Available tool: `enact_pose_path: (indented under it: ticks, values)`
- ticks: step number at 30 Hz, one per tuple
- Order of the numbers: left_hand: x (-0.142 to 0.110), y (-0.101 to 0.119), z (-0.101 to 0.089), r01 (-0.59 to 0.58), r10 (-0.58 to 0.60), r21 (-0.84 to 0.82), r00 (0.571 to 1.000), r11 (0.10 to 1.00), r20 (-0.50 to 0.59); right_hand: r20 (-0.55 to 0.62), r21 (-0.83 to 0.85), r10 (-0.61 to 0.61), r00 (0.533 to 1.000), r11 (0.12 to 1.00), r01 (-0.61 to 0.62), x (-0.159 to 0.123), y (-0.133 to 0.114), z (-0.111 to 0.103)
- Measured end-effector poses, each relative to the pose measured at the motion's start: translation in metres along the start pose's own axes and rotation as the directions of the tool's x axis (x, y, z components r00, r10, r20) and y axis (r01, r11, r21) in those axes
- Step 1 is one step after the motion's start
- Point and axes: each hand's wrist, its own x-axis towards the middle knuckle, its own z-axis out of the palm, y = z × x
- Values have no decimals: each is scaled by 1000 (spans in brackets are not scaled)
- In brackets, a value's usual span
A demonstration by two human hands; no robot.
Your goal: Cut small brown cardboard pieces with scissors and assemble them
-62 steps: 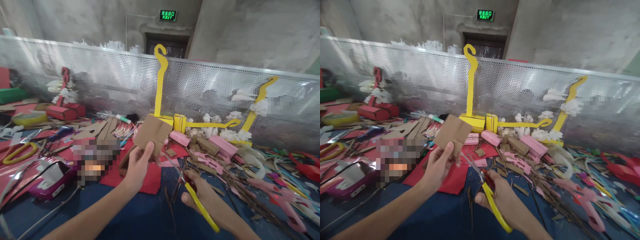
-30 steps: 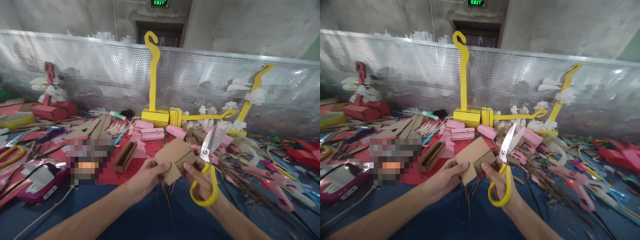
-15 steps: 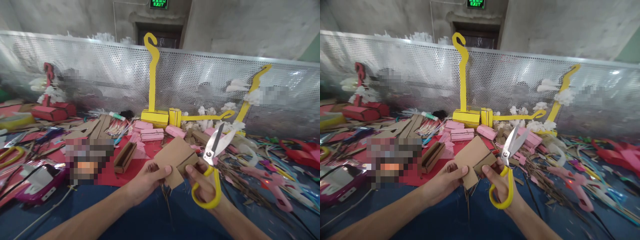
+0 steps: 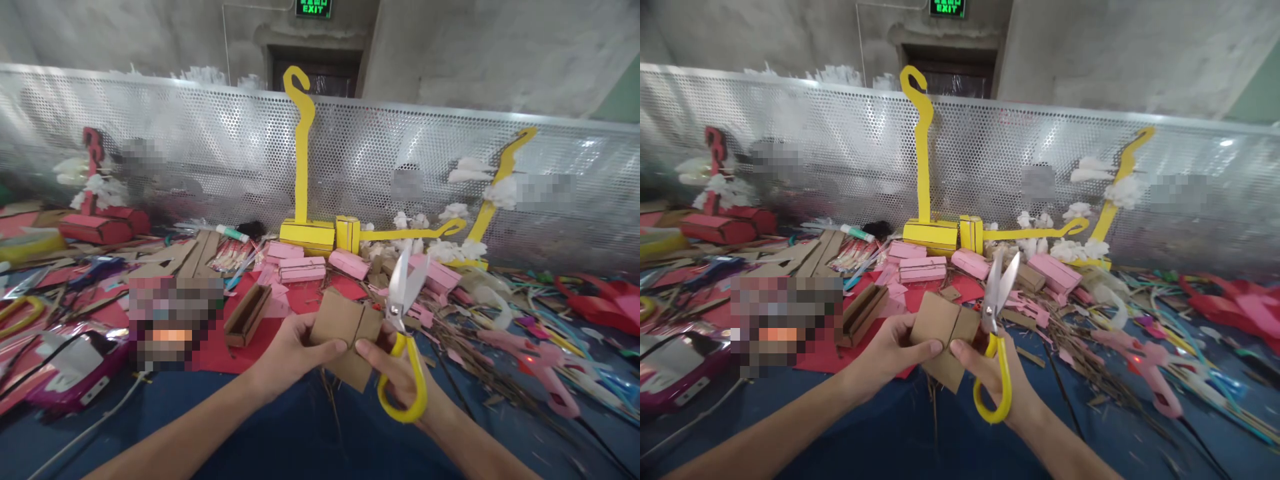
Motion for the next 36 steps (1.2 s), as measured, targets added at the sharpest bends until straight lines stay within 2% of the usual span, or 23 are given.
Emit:
enact_pose_path:
  ticks: [3, 6, 13, 20, 27, 36]
  values:
    - [-1, -1, 0, 1, -1, 33, 1000, 999, -22, 81, 21, 45, 996, 999, -47, 0, -3, 3]
    - [-2, -3, -2, 8, -8, -12, 1000, 1000, 13, 102, 64, 27, 994, 997, -33, 1, 0, 4]
    - [-5, -4, 2, 35, -20, -135, 993, 990, 116, 98, 154, 37, 995, 987, -52, -1, 3, 8]
    - [-4, -7, 0, 40, -11, -170, 986, 985, 167, 91, 128, 52, 995, 990, -63, -4, -3, 10]
    - [-6, -7, 2, 36, 5, -203, 980, 978, 199, 140, 219, 36, 989, 974, -66, -4, -1, 12]
    - [-7, -6, 7, 40, 14, -256, 979, 966, 205, 141, 285, 42, 989, 955, -82, -7, 3, 12]
